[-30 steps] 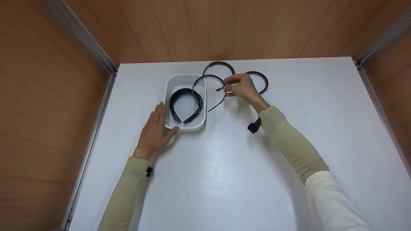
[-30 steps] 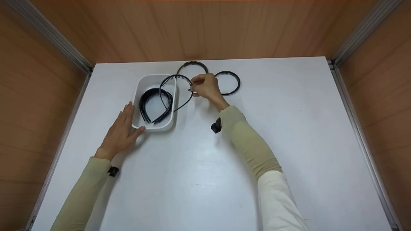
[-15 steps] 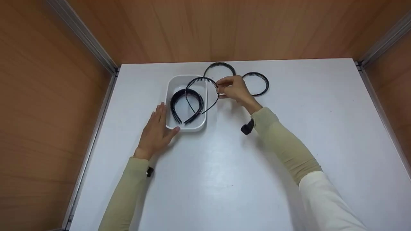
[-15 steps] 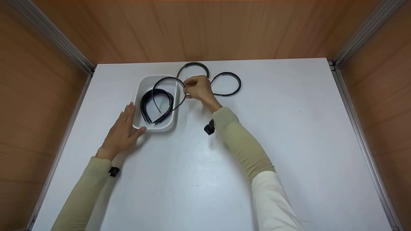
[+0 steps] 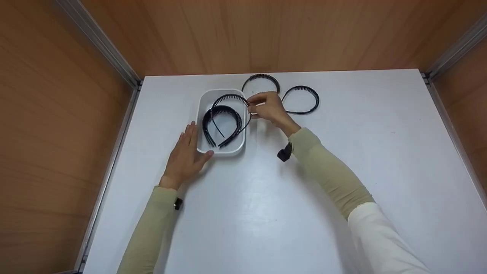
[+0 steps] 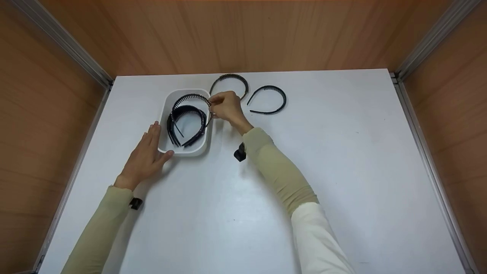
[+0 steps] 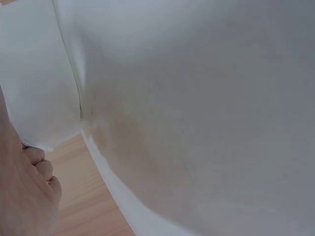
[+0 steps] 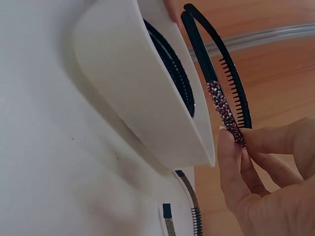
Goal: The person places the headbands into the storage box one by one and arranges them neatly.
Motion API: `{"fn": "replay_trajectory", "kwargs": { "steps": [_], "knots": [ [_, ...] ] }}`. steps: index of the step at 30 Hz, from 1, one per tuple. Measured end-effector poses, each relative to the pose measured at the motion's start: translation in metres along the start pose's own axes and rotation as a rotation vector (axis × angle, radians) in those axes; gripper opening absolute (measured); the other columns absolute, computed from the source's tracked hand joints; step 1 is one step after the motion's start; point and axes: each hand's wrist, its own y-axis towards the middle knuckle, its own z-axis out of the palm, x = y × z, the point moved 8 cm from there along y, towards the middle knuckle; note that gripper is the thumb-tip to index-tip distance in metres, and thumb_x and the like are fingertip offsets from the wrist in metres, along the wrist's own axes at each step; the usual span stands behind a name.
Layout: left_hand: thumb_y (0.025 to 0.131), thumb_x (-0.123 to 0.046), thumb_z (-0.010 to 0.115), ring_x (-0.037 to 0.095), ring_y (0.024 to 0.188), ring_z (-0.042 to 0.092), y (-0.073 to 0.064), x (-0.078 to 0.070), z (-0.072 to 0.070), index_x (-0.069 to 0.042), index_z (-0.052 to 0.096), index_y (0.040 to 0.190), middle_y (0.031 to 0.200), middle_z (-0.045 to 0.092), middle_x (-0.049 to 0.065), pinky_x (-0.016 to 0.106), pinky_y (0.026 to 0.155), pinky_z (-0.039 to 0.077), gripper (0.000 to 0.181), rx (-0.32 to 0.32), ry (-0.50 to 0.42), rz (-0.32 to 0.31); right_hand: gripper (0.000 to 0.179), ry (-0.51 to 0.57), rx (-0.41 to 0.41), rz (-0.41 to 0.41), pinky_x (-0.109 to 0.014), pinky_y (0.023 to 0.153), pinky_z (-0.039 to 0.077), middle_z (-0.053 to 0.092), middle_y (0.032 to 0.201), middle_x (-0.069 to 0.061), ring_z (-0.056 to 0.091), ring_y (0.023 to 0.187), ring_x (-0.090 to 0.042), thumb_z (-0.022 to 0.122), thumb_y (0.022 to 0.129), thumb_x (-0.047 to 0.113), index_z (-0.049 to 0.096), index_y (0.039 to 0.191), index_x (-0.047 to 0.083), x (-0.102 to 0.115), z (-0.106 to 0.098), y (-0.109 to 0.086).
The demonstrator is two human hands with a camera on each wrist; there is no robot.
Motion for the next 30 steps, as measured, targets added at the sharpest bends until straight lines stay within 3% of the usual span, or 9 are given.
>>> {"fn": "replay_trajectory", "kwargs": {
  "steps": [11,19,26,30],
  "knots": [
    [0.104,-0.062,0.057,0.03,0.168,0.01,0.0,-0.001,0.0,-0.001,0.01,0.171,0.18,0.011,0.015,0.043,0.138,0.011,0.102,-0.014,0.008,0.006,0.026,0.005,0.001,-0.046,-0.04,0.087,0.068,0.07,0.109,-0.013,0.07,0.09,-0.016,0.073,0.093,-0.008,0.078,0.117,-0.004,-0.003,0.014,0.003],
    [0.105,-0.06,0.057,0.029,0.168,0.009,-0.001,0.0,-0.001,0.0,0.009,0.171,0.18,0.011,0.015,0.042,0.138,0.01,0.101,-0.012,0.003,0.002,0.026,-0.033,-0.019,-0.065,-0.038,0.083,0.069,0.073,0.105,-0.013,0.069,0.086,-0.014,0.071,0.09,-0.008,0.08,0.114,-0.004,-0.003,0.024,0.006],
    [0.105,-0.061,0.056,0.03,0.168,0.01,-0.003,0.002,-0.001,-0.001,0.01,0.171,0.18,0.011,0.016,0.042,0.138,0.01,0.1,-0.002,0.011,-0.013,0.024,-0.158,-0.044,-0.133,-0.023,0.071,0.064,0.079,0.107,-0.016,0.072,0.092,-0.018,0.075,0.088,-0.003,0.082,0.111,0.0,0.003,0.035,0.007],
    [0.105,-0.061,0.056,0.031,0.168,0.01,-0.004,0.003,-0.002,-0.001,0.01,0.171,0.18,0.011,0.015,0.042,0.138,0.011,0.1,-0.001,0.008,-0.014,0.023,-0.167,-0.043,-0.126,-0.025,0.07,0.066,0.078,0.108,-0.016,0.074,0.088,-0.017,0.075,0.09,-0.004,0.082,0.111,-0.001,0.005,0.042,0.008]
  ]
}}
